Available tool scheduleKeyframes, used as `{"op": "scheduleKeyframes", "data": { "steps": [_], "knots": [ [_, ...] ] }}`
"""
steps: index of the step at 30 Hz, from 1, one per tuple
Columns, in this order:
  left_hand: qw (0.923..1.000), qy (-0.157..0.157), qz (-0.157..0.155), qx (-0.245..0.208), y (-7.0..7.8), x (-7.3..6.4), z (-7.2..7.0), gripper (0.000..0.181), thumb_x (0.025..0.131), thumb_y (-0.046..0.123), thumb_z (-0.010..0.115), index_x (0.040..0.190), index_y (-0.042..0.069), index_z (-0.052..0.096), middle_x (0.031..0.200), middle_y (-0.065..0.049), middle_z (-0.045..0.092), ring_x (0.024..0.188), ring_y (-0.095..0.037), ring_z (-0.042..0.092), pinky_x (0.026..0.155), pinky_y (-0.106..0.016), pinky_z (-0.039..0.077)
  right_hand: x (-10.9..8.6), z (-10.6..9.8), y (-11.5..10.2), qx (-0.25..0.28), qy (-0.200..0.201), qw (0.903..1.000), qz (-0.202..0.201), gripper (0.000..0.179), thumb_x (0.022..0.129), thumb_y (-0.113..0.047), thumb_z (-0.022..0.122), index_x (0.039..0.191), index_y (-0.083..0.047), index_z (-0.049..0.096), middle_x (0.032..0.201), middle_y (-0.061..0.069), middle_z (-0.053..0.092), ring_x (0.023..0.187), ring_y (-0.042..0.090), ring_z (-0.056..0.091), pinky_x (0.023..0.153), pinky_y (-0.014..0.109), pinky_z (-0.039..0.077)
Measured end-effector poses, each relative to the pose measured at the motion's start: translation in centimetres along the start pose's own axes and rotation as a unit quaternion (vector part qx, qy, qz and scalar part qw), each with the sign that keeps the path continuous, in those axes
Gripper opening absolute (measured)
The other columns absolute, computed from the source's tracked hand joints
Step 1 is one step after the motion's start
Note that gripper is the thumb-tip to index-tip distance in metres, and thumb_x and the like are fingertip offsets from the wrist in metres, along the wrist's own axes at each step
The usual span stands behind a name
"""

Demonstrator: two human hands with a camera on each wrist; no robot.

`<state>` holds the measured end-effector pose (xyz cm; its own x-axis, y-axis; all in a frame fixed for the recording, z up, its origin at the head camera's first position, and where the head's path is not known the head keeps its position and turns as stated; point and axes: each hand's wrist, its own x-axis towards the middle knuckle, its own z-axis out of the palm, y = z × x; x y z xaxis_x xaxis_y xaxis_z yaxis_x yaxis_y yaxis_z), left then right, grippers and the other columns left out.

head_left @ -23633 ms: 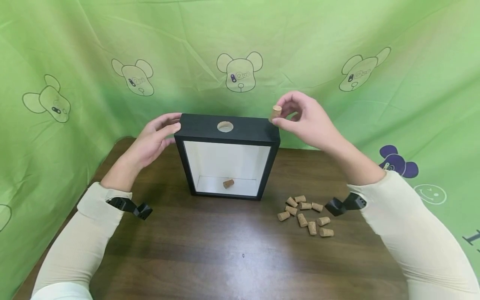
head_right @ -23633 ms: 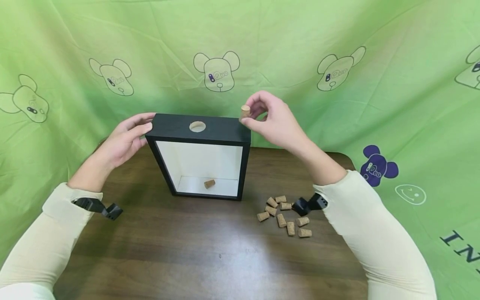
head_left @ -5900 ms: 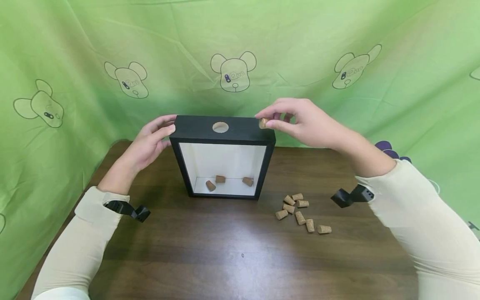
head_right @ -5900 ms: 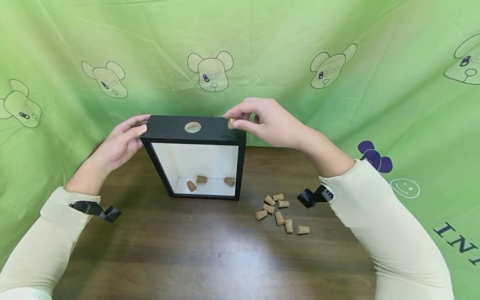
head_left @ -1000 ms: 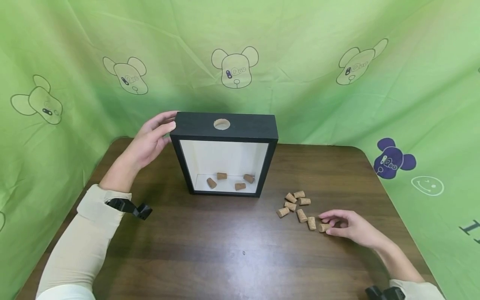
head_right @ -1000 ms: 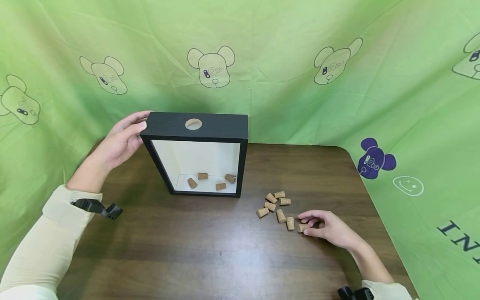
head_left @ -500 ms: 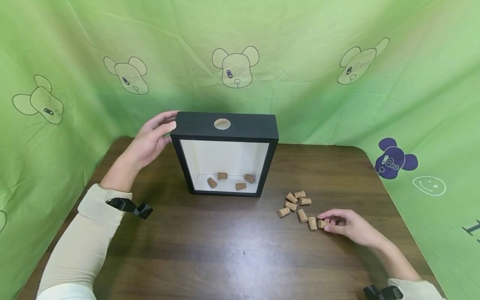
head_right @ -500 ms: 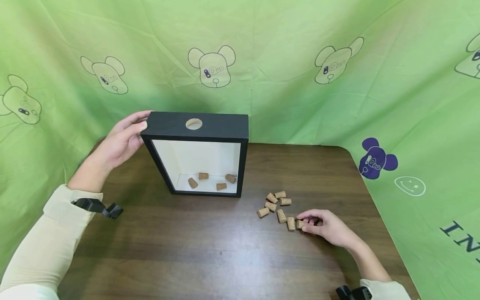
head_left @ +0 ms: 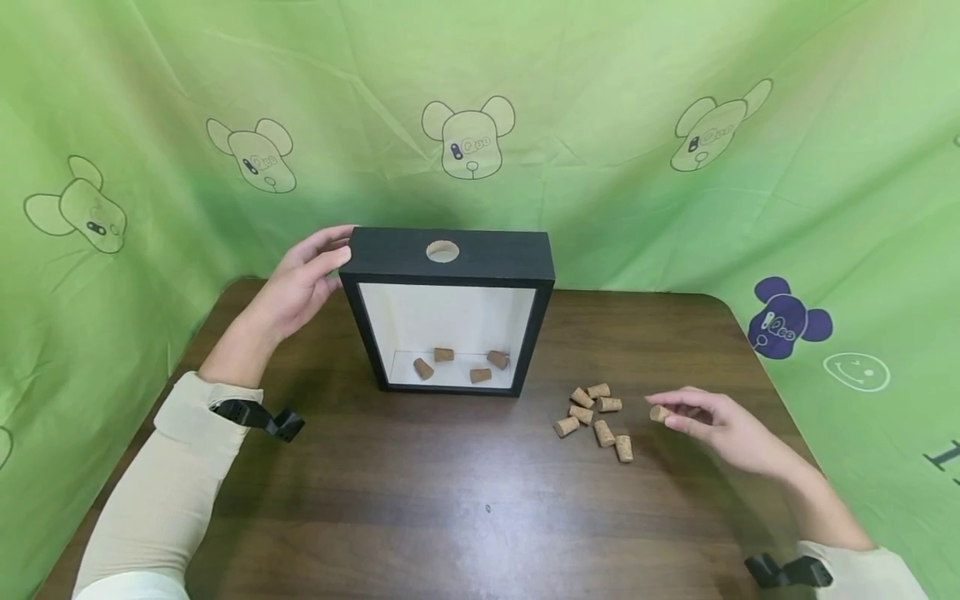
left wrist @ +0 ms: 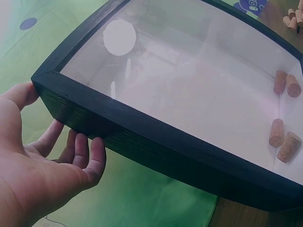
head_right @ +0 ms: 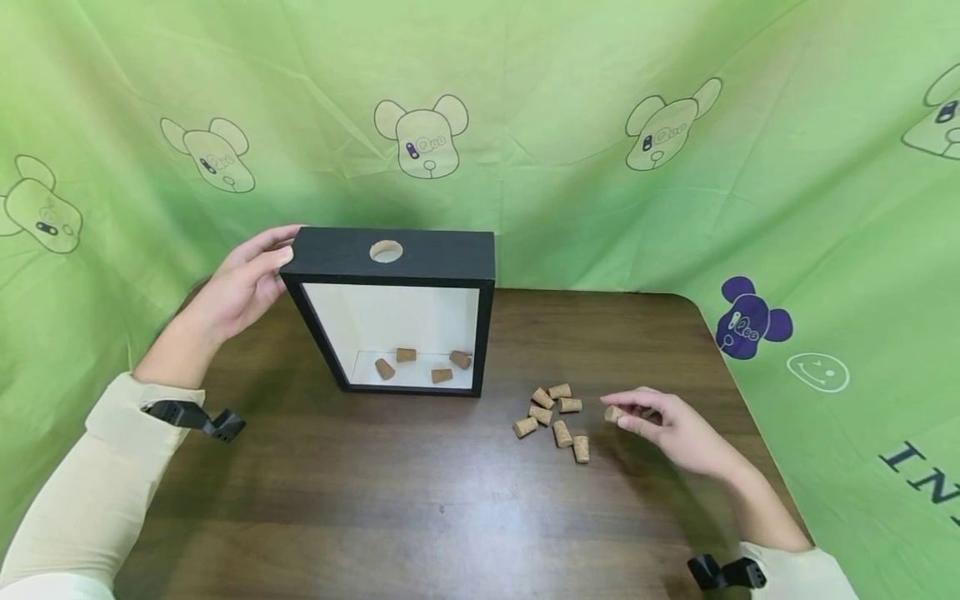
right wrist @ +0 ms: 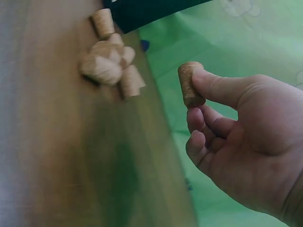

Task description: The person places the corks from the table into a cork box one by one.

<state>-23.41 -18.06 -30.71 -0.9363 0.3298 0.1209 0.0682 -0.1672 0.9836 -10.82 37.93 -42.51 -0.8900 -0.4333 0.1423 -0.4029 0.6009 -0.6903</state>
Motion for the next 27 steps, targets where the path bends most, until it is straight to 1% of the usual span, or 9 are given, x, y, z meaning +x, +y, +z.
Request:
{"op": "scheduleKeyframes", "data": {
  "steps": [3,5,9,11,13,16,20,23,27],
  "knots": [
    [1.0000,0.000,0.002,0.001,0.1,0.0,0.0,0.050,0.107,0.008,0.045,0.153,-0.005,0.031,0.137,-0.006,0.045,0.114,-0.013,0.056,0.092,-0.023,0.048,0.7,-1.1,-1.3,-0.024,0.000,0.9997,0.004,0.034,0.097,-0.001,0.065,0.131,-0.003,0.065,0.112,-0.003,0.069,0.090,0.006,0.063,0.073,0.023,0.053],
    [1.0000,-0.001,0.003,0.002,0.0,0.0,0.0,0.051,0.107,0.008,0.046,0.153,-0.005,0.031,0.137,-0.006,0.045,0.114,-0.013,0.056,0.092,-0.023,0.048,1.2,-1.8,-2.1,-0.036,0.000,0.9993,-0.003,0.034,0.098,-0.001,0.065,0.132,-0.005,0.065,0.114,-0.004,0.069,0.093,0.006,0.063,0.075,0.022,0.053],
    [1.0000,-0.002,0.002,0.002,-0.1,0.0,-0.1,0.051,0.107,0.009,0.047,0.153,-0.005,0.031,0.137,-0.006,0.045,0.113,-0.013,0.057,0.092,-0.023,0.048,2.5,-3.1,-3.8,-0.038,-0.001,0.9988,-0.032,0.036,0.098,0.003,0.063,0.133,-0.006,0.065,0.117,-0.004,0.069,0.099,0.005,0.064,0.079,0.019,0.052],
    [1.0000,-0.003,0.001,0.002,-0.2,0.0,-0.1,0.051,0.107,0.010,0.048,0.153,-0.004,0.032,0.137,-0.006,0.045,0.113,-0.013,0.058,0.092,-0.023,0.048,3.1,-3.6,-4.6,-0.036,0.000,0.9984,-0.044,0.037,0.097,0.004,0.062,0.133,-0.006,0.065,0.118,-0.004,0.070,0.098,0.006,0.065,0.078,0.019,0.052],
    [1.0000,-0.002,0.002,0.002,-0.2,0.0,-0.2,0.051,0.107,0.010,0.048,0.153,-0.004,0.032,0.137,-0.006,0.045,0.113,-0.013,0.058,0.092,-0.023,0.048,3.7,-4.1,-5.4,-0.035,0.006,0.9984,-0.045,0.037,0.098,0.004,0.062,0.133,-0.008,0.065,0.116,-0.004,0.070,0.094,0.007,0.066,0.075,0.021,0.053],
    [1.0000,0.000,0.000,0.003,-0.2,0.0,-0.2,0.052,0.107,0.010,0.047,0.154,-0.004,0.031,0.137,-0.006,0.045,0.113,-0.013,0.057,0.092,-0.023,0.048,4.7,-4.4,-6.6,-0.032,0.018,0.9989,-0.028,0.035,0.099,0.001,0.063,0.131,-0.011,0.067,0.116,-0.004,0.071,0.093,0.007,0.067,0.073,0.021,0.053],
    [1.0000,0.000,-0.001,0.004,-0.1,0.0,-0.1,0.051,0.106,0.009,0.047,0.154,-0.004,0.031,0.137,-0.006,0.045,0.113,-0.013,0.057,0.092,-0.023,0.048,5.7,-4.6,-7.9,-0.013,0.033,0.9993,-0.006,0.033,0.099,-0.001,0.064,0.129,-0.014,0.068,0.115,-0.005,0.072,0.095,0.009,0.069,0.076,0.021,0.055],
    [1.0000,0.000,-0.001,0.003,-0.1,0.0,-0.1,0.051,0.106,0.009,0.047,0.153,-0.004,0.032,0.136,-0.006,0.045,0.113,-0.013,0.057,0.091,-0.023,0.048,6.4,-4.7,-8.5,-0.002,0.041,0.9991,-0.008,0.032,0.097,-0.001,0.066,0.128,-0.012,0.069,0.113,-0.006,0.073,0.093,0.010,0.069,0.075,0.022,0.055],
    [1.0000,-0.002,0.000,0.004,-0.1,0.0,-0.1,0.050,0.106,0.008,0.046,0.152,-0.004,0.033,0.135,-0.006,0.045,0.112,-0.013,0.058,0.091,-0.023,0.048,7.0,-4.6,-9.1,0.011,0.050,0.9982,-0.033,0.032,0.095,0.003,0.068,0.125,-0.006,0.068,0.104,-0.002,0.073,0.087,0.009,0.068,0.073,0.020,0.054]
  ]
}}
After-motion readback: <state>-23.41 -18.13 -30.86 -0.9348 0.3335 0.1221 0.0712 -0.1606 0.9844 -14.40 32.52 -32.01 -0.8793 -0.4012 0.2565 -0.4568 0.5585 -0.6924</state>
